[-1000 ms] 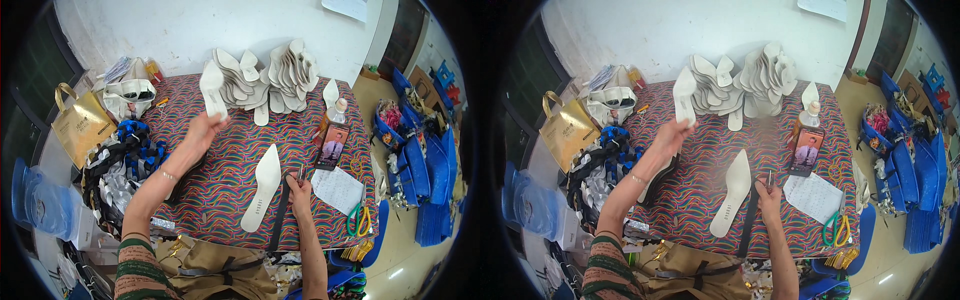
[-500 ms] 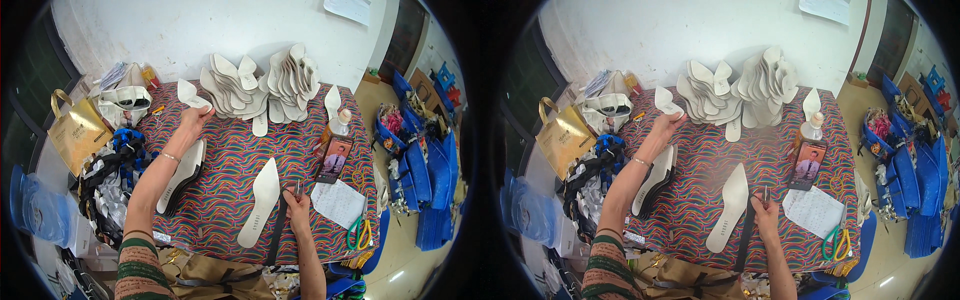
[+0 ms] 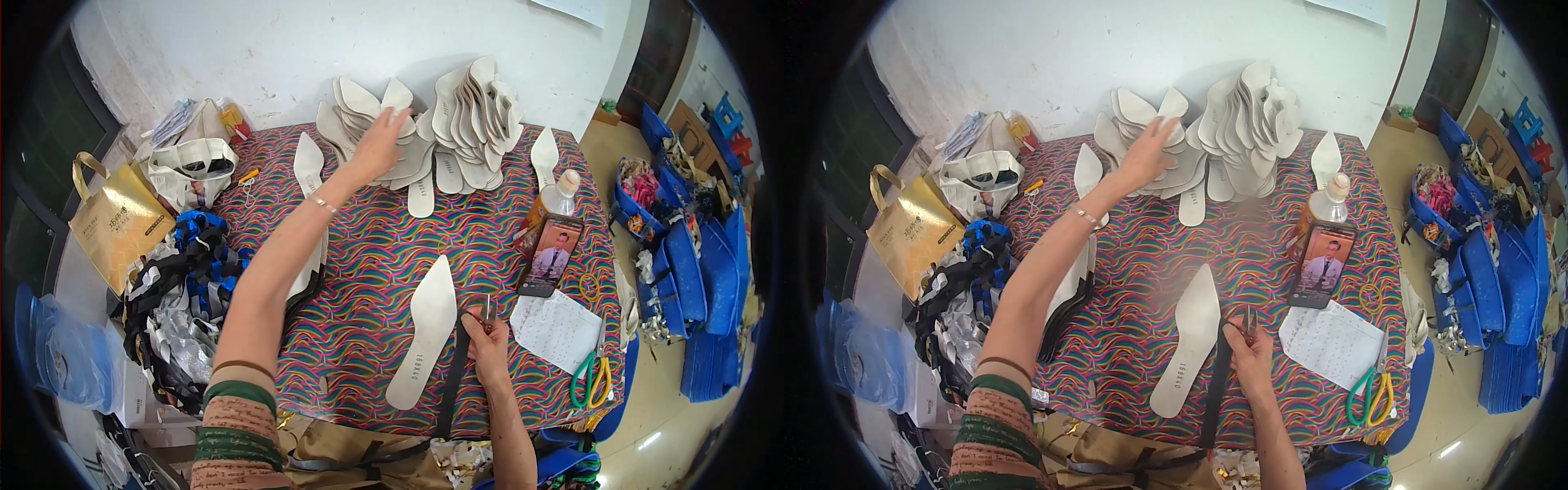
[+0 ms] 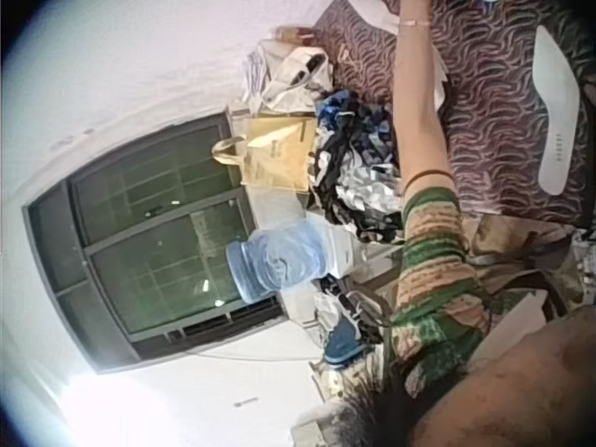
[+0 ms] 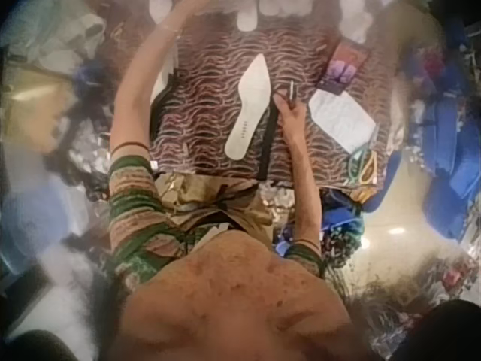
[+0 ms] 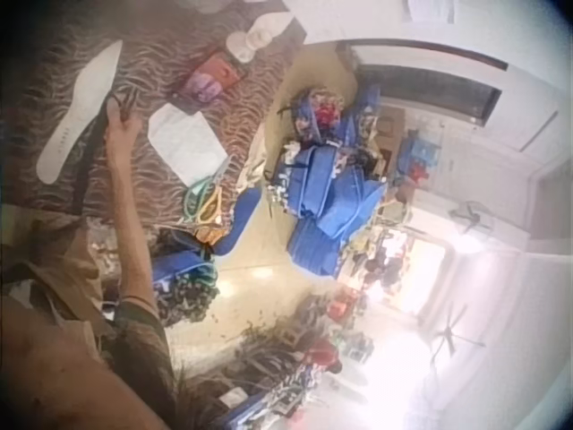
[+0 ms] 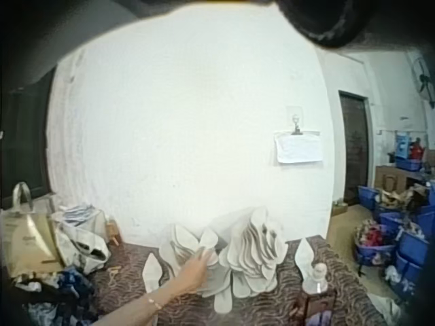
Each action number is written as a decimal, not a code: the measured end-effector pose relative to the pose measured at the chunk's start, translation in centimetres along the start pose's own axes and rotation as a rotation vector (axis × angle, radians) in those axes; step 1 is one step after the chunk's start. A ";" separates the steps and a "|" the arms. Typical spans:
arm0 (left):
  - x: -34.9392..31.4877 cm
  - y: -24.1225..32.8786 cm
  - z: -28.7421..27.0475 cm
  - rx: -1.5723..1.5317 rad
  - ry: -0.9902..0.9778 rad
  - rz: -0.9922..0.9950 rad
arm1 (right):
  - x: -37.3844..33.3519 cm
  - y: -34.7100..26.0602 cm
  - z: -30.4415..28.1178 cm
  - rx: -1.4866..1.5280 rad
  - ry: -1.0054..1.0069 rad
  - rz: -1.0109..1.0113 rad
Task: The person attaches black elastic straps to white shoe insoles. They pick up an insole, align a strap along the edge, and press it into place. The process is repeated for multiple insoles, which are then stacked on the table.
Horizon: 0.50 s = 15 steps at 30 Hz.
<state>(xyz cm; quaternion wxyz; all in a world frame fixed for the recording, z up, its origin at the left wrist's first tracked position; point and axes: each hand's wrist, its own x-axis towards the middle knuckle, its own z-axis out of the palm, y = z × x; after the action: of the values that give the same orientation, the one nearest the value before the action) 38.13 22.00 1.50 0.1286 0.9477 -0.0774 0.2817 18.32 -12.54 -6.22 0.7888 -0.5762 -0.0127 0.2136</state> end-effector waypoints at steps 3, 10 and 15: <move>1.4 -0.5 0.4 0.054 0.054 0.066 | -0.1 0.0 -0.2 0.028 -0.009 0.016; 0.0 -1.8 -9.5 -0.053 0.529 -0.097 | -0.1 -0.5 -0.4 0.031 0.012 0.039; -9.3 -5.1 -14.7 0.424 0.144 -0.186 | 0.1 -0.6 0.6 -0.024 -0.013 0.016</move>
<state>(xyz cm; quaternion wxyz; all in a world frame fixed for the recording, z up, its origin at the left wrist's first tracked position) 23.94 31.82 7.19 -0.0425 0.9341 0.0803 0.3453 18.42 -12.08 -5.53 0.7800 -0.5844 -0.0158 0.2232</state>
